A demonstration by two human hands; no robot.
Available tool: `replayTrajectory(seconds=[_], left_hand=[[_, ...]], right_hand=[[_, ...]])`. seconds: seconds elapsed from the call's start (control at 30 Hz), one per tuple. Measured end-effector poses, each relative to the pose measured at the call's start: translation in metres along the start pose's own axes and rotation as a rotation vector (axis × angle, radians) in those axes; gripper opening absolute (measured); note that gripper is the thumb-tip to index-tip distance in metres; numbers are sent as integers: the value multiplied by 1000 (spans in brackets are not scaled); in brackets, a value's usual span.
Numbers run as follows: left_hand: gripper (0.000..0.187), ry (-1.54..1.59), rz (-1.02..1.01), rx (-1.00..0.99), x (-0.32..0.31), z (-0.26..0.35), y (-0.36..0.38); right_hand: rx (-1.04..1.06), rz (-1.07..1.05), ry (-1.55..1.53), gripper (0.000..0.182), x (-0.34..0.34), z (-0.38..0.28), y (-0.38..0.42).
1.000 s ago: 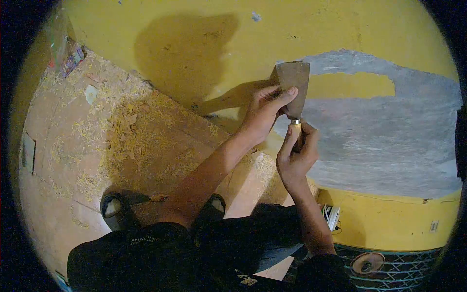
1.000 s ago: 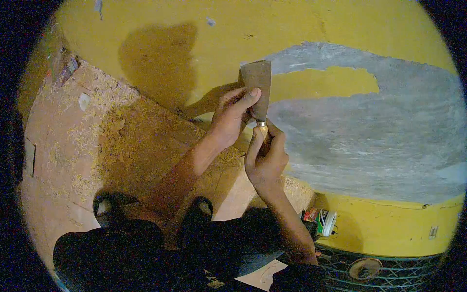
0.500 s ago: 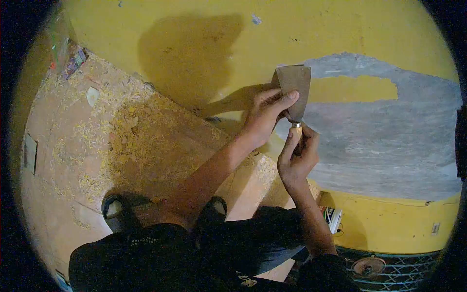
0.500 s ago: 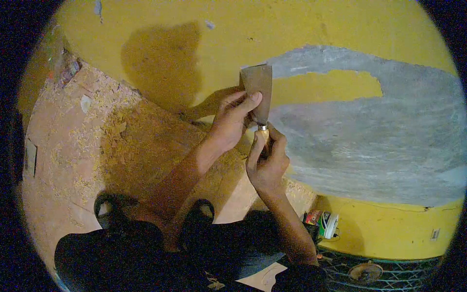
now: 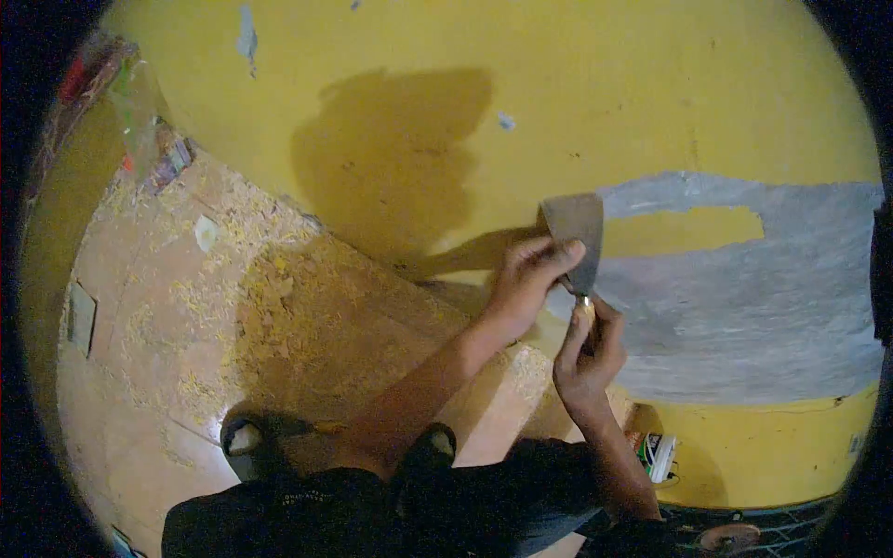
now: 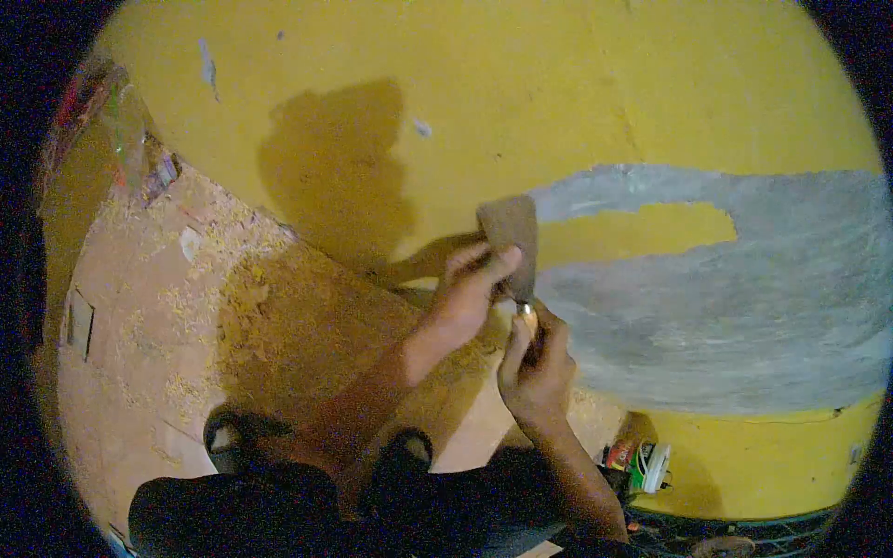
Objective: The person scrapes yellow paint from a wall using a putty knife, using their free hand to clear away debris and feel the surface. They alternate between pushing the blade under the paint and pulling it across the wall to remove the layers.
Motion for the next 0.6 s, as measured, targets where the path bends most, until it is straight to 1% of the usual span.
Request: replayTrajectory(seconds=[0.07, 0.13, 0.2, 0.23, 0.27, 0.33, 0.37, 0.4, 0.47, 0.53, 0.57, 0.6], left_hand=[[25, -41, -63, 28, 0, -12, 0], [24, -16, -38, 22, 0, -6, -2], [24, 5, -30, 34, -4, -5, 1], [23, -15, -73, 28, -7, -3, 0], [23, -11, -74, 43, -9, -6, 1], [22, -21, -57, -4, -10, -3, -1], [21, -96, 28, -25, -4, -4, -2], [21, -97, 32, -18, -4, -1, -2], [21, 19, -51, 14, -13, 4, -4], [21, -10, -32, 63, -13, -2, 1], [21, 5, -29, 51, -15, -3, 2], [20, 18, -28, 26, -18, 2, 0]], right_hand=[[27, 36, -61, 25, 1, 9, 2], [-7, 16, -84, 25, -3, 12, 0], [-130, -51, -59, 23, -2, 19, 0], [-142, -46, -49, 23, 0, 23, -1], [-118, -24, -107, 21, 4, 23, -1], [-102, -15, -172, 19, 4, 24, -3], [-112, -34, -219, 18, 5, 27, -4], [-121, -52, -263, 16, 6, 29, -6], [-125, -49, -260, 15, 9, 21, -9], [-132, -58, -194, 14, 12, 17, -9], [-179, -36, -202, 14, 15, 13, -10], [-176, -33, -203, 14, 16, 16, -9]])
Point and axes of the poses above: each hand's wrist, its own y-axis away from the middle knuckle, its own x-axis out of the back of the hand, z = x × y, the point moved 10 cm from there along -y, towards the middle knuckle, and after that the axes turned 12 degrees about -x, right-handed, at the moved point
